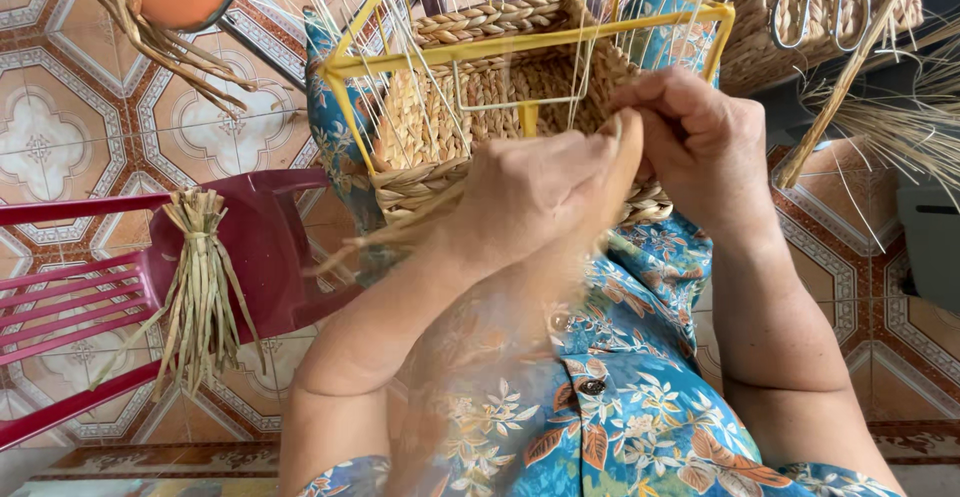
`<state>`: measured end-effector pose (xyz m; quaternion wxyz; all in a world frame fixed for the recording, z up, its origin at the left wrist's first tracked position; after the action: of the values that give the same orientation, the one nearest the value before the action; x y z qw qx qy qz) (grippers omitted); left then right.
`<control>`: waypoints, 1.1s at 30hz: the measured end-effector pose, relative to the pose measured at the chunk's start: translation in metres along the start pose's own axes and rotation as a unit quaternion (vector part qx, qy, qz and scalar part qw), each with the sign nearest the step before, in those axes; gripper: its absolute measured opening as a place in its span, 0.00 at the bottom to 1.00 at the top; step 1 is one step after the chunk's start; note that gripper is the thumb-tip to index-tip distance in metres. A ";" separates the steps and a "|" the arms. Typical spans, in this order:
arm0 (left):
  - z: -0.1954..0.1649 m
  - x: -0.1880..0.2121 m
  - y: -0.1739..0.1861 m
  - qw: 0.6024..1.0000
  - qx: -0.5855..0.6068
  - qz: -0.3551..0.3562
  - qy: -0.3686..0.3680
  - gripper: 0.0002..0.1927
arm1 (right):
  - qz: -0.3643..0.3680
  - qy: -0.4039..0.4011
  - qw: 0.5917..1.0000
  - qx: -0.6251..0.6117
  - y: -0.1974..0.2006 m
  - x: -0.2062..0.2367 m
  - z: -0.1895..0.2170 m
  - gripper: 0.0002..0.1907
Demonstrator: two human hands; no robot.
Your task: The person weaves a basket by hand using dried palm leaves and a yellow metal frame. They interlace the leaves through the frame's vertical supports, occasionally reaching for more material from a nearby chair and adjusting the basket's position.
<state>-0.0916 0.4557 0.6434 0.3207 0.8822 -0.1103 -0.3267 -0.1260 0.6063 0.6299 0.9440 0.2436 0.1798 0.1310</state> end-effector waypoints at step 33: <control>-0.014 0.017 0.019 0.947 -0.301 0.049 0.102 0.10 | -0.065 -0.092 0.994 -0.013 0.010 0.004 0.023 0.04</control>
<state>-0.0693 0.4415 0.6555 0.5967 0.7666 -0.0167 -0.2367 -0.1149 0.6067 0.6530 0.9661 0.2304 0.1055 0.0489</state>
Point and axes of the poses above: each hand's wrist, its own x-axis away from the middle knuckle, its own y-axis out of the back of the hand, z = x × y, the point moved 7 cm from there along -x, towards the middle knuckle, and after that the axes turned 3 degrees about z, right-handed, at the moved point
